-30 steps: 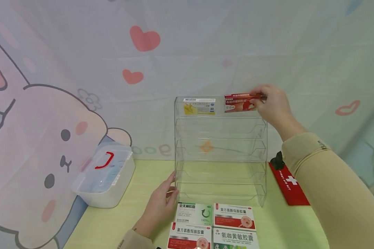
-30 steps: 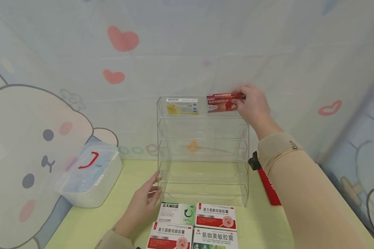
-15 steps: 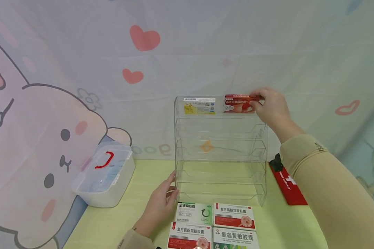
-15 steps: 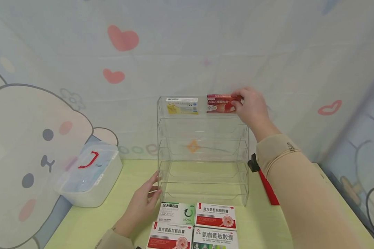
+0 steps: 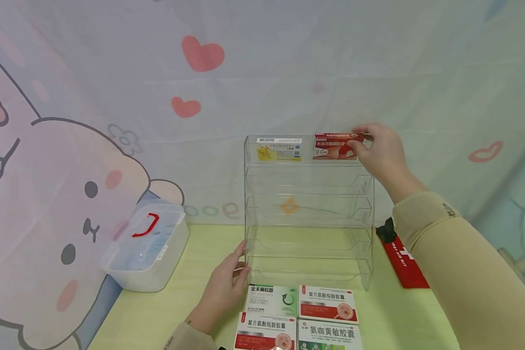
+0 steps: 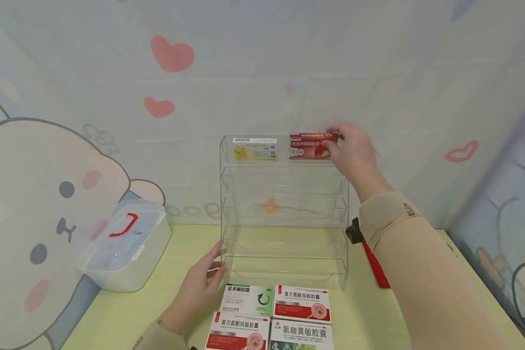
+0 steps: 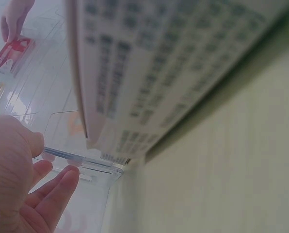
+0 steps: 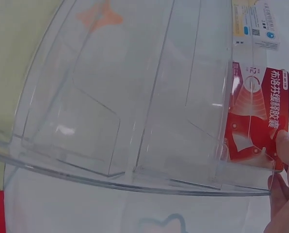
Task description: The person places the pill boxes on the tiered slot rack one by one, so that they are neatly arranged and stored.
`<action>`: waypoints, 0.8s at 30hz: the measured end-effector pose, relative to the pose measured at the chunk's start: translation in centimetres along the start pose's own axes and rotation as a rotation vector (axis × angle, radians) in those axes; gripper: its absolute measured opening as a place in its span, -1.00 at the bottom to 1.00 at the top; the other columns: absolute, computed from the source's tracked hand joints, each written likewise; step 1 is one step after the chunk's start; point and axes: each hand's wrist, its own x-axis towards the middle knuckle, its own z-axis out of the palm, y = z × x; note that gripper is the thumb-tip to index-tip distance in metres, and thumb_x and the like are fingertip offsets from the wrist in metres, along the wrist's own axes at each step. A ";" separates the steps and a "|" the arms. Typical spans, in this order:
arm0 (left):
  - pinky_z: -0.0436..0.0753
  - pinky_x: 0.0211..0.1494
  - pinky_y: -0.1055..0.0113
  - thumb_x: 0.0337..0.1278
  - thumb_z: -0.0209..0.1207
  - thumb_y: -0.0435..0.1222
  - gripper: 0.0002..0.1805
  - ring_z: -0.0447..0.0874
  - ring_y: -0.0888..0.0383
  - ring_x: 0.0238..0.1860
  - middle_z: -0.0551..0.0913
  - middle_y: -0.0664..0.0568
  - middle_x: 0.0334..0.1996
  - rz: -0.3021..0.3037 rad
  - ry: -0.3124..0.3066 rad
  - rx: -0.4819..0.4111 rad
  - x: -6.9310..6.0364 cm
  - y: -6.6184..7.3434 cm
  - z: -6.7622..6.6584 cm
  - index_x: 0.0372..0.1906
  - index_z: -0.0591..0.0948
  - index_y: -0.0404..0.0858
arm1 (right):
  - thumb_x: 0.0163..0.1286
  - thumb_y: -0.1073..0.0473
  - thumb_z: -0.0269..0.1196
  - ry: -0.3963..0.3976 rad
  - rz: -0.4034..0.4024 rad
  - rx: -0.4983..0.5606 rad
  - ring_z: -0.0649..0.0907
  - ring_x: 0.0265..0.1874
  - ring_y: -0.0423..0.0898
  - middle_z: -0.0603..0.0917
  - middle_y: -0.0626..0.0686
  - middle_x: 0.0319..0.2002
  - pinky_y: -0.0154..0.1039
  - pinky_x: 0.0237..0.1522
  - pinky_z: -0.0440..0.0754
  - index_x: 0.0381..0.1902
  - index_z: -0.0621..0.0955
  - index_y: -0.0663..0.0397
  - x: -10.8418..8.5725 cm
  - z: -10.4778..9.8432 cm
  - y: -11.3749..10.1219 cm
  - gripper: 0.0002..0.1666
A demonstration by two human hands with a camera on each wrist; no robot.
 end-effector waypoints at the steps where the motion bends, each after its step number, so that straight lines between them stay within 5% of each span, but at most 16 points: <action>1: 0.89 0.28 0.21 0.58 0.25 -0.42 -0.18 0.85 -0.06 0.22 0.63 -0.22 0.46 -0.004 -0.001 -0.002 0.0 0.0 0.0 0.78 0.21 -0.15 | 0.66 0.07 0.33 0.010 0.004 0.007 0.56 0.44 0.30 0.62 0.25 0.43 0.35 0.53 0.60 0.40 0.66 0.12 -0.1 0.0 0.0 -0.53; 7: 0.87 0.32 0.21 0.59 0.24 -0.39 -0.19 0.83 -0.04 0.25 0.60 -0.21 0.49 -0.044 -0.027 -0.029 0.0 0.2 -0.3 0.78 0.21 -0.12 | 0.65 -0.02 0.34 0.130 -0.053 0.060 0.60 0.28 0.25 0.71 0.24 0.27 0.24 0.40 0.66 0.28 0.71 0.17 -0.8 0.5 -0.8 -0.54; 13: 0.87 0.32 0.22 0.61 0.23 -0.38 -0.18 0.83 -0.04 0.26 0.59 -0.20 0.51 -0.048 -0.029 -0.026 0.0 0.1 -0.2 0.79 0.19 -0.10 | 0.58 0.12 0.41 0.240 -0.273 0.108 0.64 -0.01 0.21 0.77 0.23 -0.06 0.03 0.05 0.63 0.10 0.75 0.25 -2.5 2.0 -1.5 -0.68; 20: 0.88 0.31 0.23 0.60 0.23 -0.38 -0.17 0.83 -0.05 0.26 0.59 -0.21 0.51 -0.041 -0.025 -0.030 0.1 -0.1 0.0 0.79 0.18 -0.08 | 0.44 0.22 0.52 0.181 -0.442 0.094 0.78 0.15 0.22 0.85 0.23 0.09 0.22 0.28 0.79 0.17 0.75 0.28 -6.5 3.7 -1.4 -0.59; 24: 0.88 0.31 0.23 0.60 0.24 -0.38 -0.17 0.83 -0.05 0.26 0.59 -0.21 0.51 -0.042 -0.019 -0.029 0.0 -0.1 0.0 0.80 0.18 -0.08 | 0.35 0.24 0.58 0.152 -0.497 0.097 0.80 0.12 0.19 0.87 0.21 0.08 0.20 0.23 0.83 0.17 0.76 0.25 -8.6 4.8 -0.9 -0.54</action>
